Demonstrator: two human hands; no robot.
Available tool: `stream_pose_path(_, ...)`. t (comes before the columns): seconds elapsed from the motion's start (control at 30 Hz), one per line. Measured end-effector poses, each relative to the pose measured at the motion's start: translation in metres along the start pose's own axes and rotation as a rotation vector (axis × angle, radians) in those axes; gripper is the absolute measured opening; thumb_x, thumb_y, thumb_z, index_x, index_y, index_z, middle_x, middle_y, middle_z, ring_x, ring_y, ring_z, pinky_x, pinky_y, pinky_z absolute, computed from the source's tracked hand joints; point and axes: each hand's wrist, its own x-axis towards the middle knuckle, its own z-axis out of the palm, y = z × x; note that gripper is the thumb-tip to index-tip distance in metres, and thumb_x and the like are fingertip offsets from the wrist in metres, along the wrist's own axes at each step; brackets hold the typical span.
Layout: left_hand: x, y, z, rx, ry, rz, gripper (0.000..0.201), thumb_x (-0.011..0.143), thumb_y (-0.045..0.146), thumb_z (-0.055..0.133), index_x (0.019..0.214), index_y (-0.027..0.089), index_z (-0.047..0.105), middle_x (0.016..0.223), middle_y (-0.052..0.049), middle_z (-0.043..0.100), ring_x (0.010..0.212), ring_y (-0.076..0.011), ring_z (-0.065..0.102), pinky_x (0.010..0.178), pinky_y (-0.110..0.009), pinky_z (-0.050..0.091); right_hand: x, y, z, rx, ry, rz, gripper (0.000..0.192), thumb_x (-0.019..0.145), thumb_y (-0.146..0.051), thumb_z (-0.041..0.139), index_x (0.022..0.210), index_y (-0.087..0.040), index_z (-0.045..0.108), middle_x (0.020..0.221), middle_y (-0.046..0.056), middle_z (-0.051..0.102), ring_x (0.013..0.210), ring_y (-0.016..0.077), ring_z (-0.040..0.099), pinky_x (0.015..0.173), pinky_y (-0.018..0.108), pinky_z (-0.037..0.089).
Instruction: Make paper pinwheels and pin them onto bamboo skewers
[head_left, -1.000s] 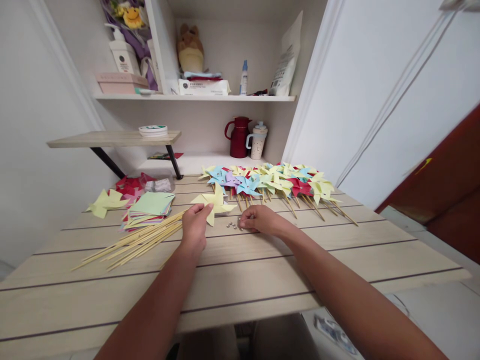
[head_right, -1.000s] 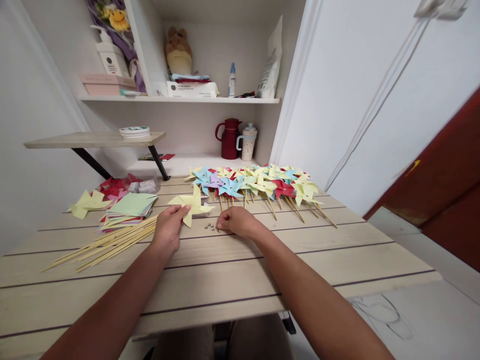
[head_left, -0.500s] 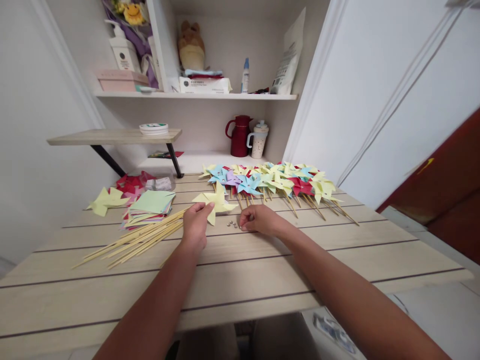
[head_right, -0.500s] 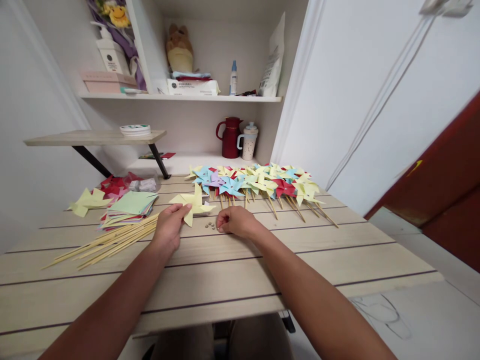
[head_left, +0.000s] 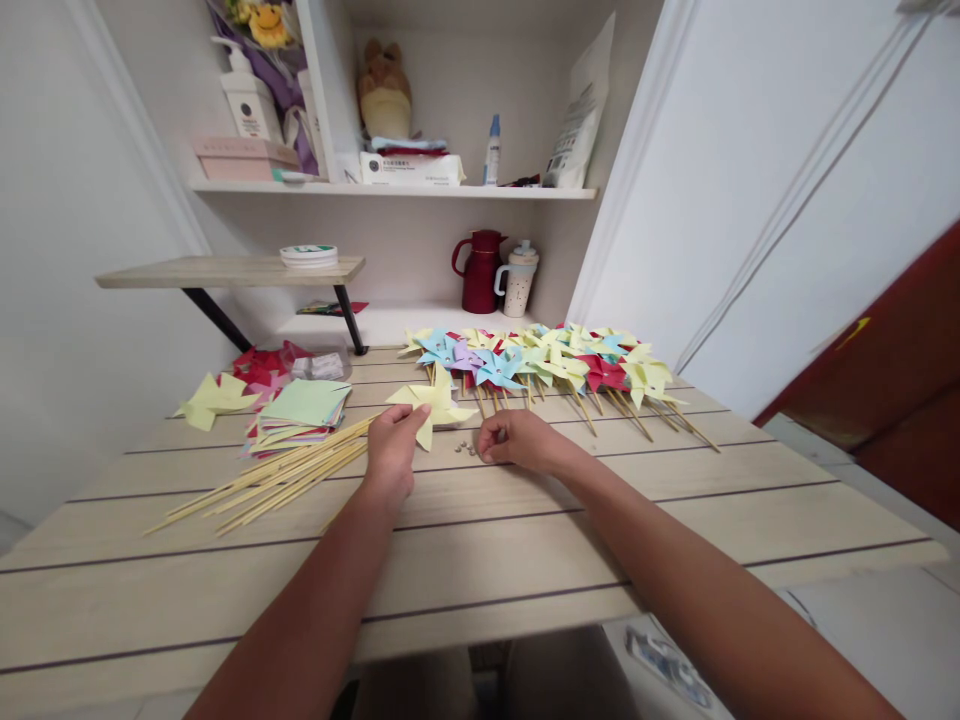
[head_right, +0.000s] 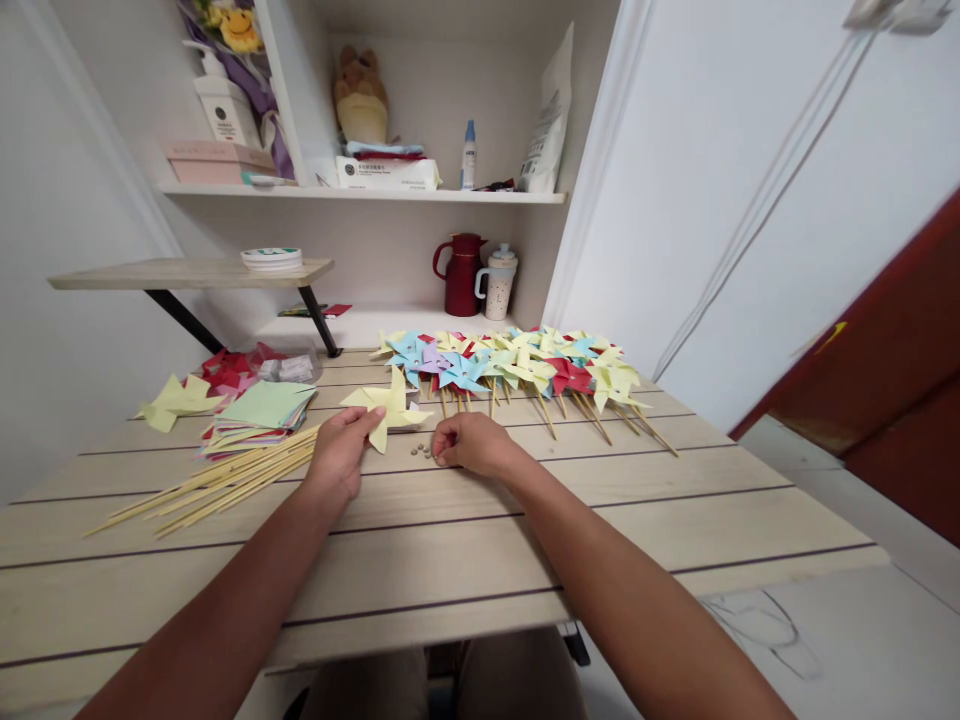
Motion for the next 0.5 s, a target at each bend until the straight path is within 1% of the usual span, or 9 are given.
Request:
stream_pose_path(0.33,0.000,-0.001,0.000,0.013,-0.013,0.005,0.028,0.055,0.034,0.083,0.068,0.015,0.066,0.069,0.000,0.065,0.068,-0.0142,0.058,0.066,-0.027,0.044,0.000,-0.004,0.003,-0.001,0.013,0.013,0.006,0.067,-0.016,0.069,0.071,-0.020,0.071,0.070,-0.002,0.069,0.065,0.0129,0.059,0.063,0.024,0.042)
stream_pose_path(0.5,-0.002,0.000,-0.001,0.029,-0.011,0.033,0.029,0.057,0.036,0.082,0.069,0.014,0.068,0.067,-0.001,0.064,0.064,-0.0140,0.057,0.063,-0.027,0.042,-0.006,-0.021,-0.003,0.019,0.042,-0.010,0.007,0.069,-0.016,0.065,0.068,-0.019,0.071,0.068,0.000,0.069,0.063,0.0140,0.059,0.063,0.025,0.042)
